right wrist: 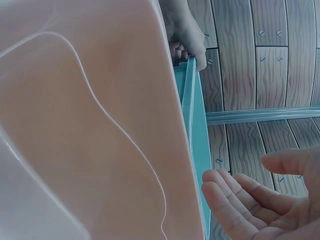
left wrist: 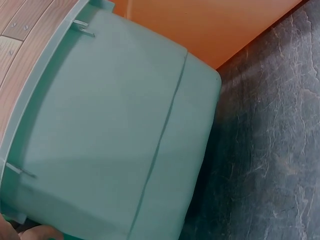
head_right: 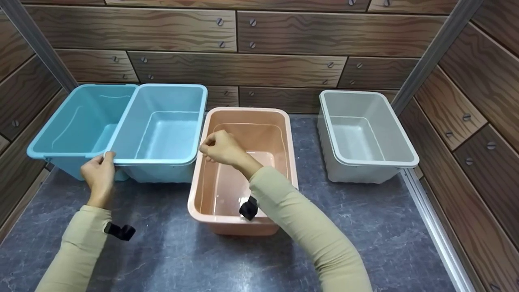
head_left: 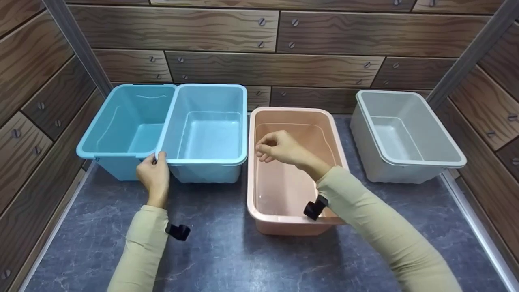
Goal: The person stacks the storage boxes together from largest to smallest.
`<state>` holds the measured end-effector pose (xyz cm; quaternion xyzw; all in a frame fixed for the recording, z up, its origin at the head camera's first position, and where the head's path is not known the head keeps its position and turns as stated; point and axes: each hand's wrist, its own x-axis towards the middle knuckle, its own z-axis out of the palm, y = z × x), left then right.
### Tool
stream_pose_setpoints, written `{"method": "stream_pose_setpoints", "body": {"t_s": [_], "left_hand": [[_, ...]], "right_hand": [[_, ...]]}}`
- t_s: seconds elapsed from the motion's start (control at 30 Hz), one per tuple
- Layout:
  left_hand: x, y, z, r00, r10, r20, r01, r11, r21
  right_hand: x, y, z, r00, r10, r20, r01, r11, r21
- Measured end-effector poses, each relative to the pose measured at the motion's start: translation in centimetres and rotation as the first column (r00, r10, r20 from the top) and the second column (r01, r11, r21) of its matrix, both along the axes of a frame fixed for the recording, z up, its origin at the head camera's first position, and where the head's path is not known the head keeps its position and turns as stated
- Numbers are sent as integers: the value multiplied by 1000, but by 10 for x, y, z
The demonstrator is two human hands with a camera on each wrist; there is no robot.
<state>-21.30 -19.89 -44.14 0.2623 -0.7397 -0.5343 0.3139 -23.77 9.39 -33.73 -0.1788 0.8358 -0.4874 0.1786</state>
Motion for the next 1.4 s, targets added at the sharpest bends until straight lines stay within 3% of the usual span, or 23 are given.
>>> {"method": "stream_pose_setpoints", "body": {"t_s": [0.27, 0.8, 1.4], "left_hand": [[1, 0, 4, 1000, 8, 10, -8, 1000, -6], [7, -3, 18, 998, 26, 52, -26, 1000, -7], [16, -2, 31, 999, -47, -4, 47, 998, 37]], "right_hand": [[-1, -3, 1, 1000, -6, -2, 6, 1000, 11], [-12, -9, -4, 997, -37, 75, 39, 999, -26], [-17, -22, -8, 990, -111, 85, 118, 989, -86]]}}
